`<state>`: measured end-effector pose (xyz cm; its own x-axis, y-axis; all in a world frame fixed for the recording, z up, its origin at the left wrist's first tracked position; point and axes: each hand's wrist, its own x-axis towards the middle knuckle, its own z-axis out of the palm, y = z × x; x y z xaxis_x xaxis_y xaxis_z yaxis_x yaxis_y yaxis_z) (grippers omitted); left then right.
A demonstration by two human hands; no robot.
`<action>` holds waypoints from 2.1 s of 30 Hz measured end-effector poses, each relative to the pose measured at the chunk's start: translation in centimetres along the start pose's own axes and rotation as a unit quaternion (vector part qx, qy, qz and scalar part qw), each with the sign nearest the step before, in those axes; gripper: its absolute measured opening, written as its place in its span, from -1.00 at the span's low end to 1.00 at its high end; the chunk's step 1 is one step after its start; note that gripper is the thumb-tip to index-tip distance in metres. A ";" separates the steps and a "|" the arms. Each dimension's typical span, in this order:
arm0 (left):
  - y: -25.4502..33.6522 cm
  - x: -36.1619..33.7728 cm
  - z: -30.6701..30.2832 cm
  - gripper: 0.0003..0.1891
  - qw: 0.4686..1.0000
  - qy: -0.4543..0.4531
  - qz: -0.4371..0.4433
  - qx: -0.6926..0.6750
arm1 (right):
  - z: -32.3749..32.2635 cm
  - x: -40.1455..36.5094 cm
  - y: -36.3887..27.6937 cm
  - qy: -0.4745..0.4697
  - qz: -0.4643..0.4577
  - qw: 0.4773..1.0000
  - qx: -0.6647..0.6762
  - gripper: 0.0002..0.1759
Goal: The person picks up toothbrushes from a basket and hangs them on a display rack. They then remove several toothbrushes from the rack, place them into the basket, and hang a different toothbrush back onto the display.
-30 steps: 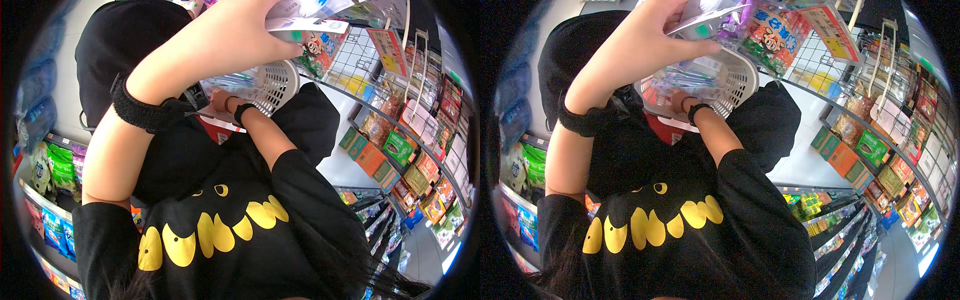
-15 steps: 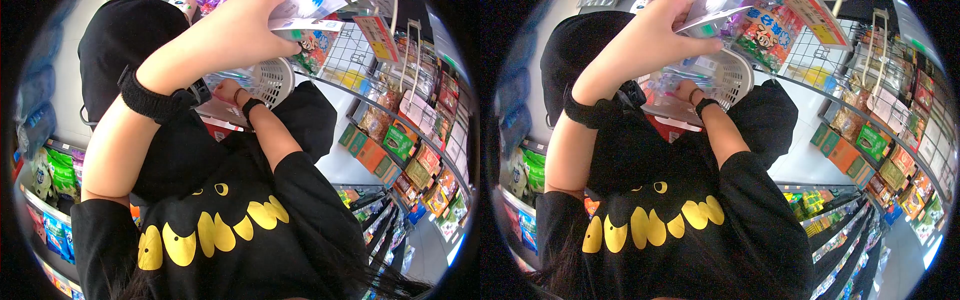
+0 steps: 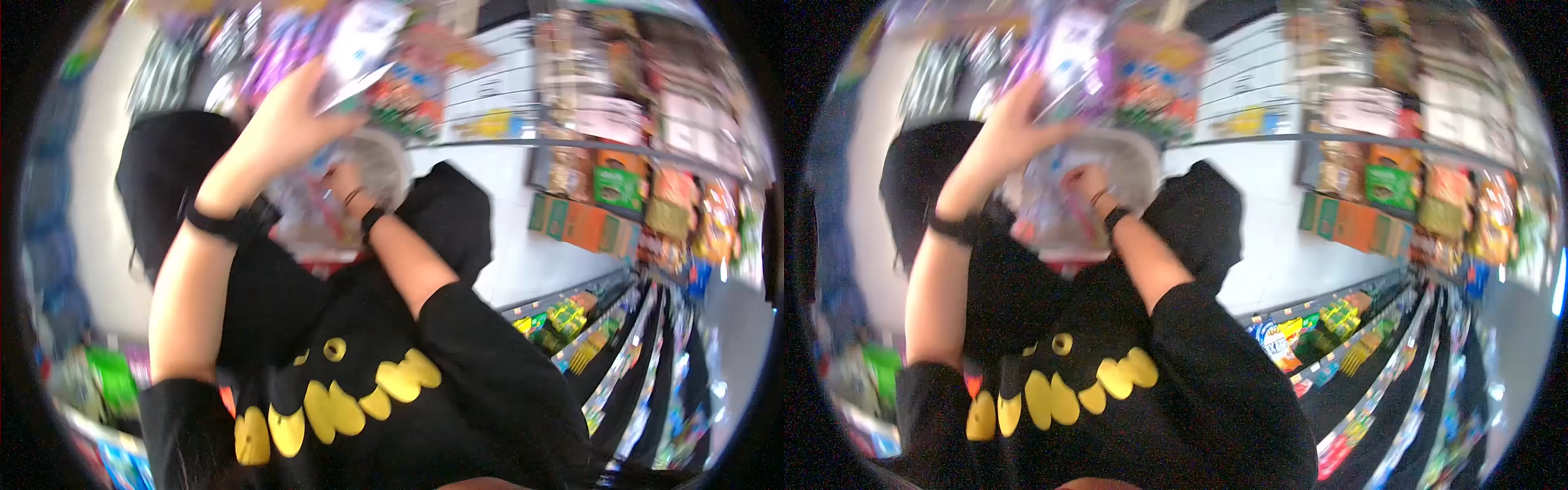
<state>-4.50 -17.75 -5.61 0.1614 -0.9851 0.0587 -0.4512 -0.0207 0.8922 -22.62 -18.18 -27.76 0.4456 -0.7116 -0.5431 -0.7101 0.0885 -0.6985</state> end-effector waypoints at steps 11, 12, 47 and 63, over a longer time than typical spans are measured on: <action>2.3 0.0 2.6 -0.60 0.993 -0.059 0.000 -0.100 | -10.1 -4.1 -5.1 0.093 -0.102 0.914 0.381 -0.47; 3.7 -0.2 2.6 -0.59 0.988 -0.071 -0.017 -0.139 | -11.2 -4.3 -4.5 0.112 -0.107 0.917 0.368 -0.48; 5.0 -0.7 2.0 -0.52 0.985 -0.163 0.057 0.000 | -40.0 -20.7 -23.4 0.561 -0.367 0.730 0.138 -0.61; 5.1 -0.7 2.4 -0.55 0.984 -0.165 0.067 -0.002 | -40.3 -20.7 -23.4 0.615 -0.363 0.699 0.039 -0.64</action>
<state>-9.02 -17.53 -2.20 -0.1930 -0.9808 0.0283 -0.4449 0.1131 0.8884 -37.16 -33.64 18.61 -0.1672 -0.6454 0.7454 -0.4863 -0.6037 -0.6318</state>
